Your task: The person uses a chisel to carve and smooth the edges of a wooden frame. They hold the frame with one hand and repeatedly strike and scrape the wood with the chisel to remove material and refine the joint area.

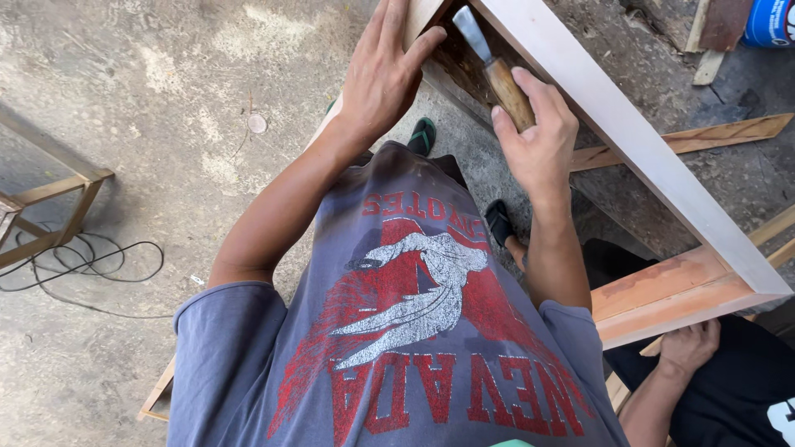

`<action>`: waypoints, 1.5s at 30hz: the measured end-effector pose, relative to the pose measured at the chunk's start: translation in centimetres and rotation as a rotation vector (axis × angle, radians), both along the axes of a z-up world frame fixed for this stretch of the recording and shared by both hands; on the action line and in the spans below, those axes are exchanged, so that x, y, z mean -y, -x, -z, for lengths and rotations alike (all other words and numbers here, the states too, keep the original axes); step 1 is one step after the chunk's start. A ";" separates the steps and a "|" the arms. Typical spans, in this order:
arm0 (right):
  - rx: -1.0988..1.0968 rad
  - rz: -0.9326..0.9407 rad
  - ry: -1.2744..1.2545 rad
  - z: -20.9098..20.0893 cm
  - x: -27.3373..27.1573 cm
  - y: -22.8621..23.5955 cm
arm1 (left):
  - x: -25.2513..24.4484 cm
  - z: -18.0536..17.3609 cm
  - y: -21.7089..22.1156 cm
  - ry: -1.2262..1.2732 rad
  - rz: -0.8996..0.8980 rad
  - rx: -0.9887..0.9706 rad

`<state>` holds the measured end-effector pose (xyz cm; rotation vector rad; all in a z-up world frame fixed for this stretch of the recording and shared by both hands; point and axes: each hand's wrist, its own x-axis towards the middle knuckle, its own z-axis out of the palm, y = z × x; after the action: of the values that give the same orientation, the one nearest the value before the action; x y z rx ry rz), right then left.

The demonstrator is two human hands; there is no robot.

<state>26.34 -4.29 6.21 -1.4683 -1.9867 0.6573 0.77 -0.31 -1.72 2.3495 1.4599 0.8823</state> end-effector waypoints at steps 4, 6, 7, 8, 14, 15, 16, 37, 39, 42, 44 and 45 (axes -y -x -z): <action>0.055 -0.014 0.084 -0.6 -1.6 0.2 | -0.1 -0.1 -0.1 -0.001 -0.014 -0.006; 0.070 -0.048 0.109 -0.8 -2.1 0.3 | 0.1 -0.1 -0.2 -0.004 -0.023 -0.016; 0.085 -0.050 0.125 -0.9 -2.4 0.4 | 0.1 0.0 -0.1 -0.005 -0.022 -0.012; 0.099 -0.052 0.142 -1.0 -2.5 0.5 | 0.1 0.0 -0.1 -0.006 -0.022 -0.008; 0.204 -0.073 0.120 -2.1 -2.8 1.0 | 0.0 -0.1 -0.1 -0.010 -0.010 0.008; 0.217 -0.071 0.135 -2.2 -2.9 1.1 | 0.0 -0.1 -0.1 -0.007 -0.001 0.014; 0.249 -0.082 0.106 -2.3 -3.1 1.2 | 0.0 -0.1 -0.1 -0.011 -0.005 0.017; 0.356 -0.093 -0.067 -5.1 -2.7 1.3 | -0.3 0.0 0.3 -0.014 0.029 0.101; 0.328 -0.061 -0.022 -4.6 -2.5 1.5 | -0.1 0.1 0.1 0.001 0.013 0.101; 0.331 -0.049 -0.092 -3.7 -2.2 1.8 | 0.0 0.1 0.1 -0.004 0.015 0.084; 0.371 -0.079 -0.168 -2.9 -2.5 2.0 | -0.3 0.1 0.4 -0.015 0.018 0.078; 0.396 -0.092 -0.201 -2.8 -2.5 1.8 | -0.2 0.1 0.3 -0.017 0.024 0.079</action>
<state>24.51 -1.79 8.96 -1.4751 -2.3505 0.2001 0.51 -0.06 -1.79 2.3109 1.3962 0.9732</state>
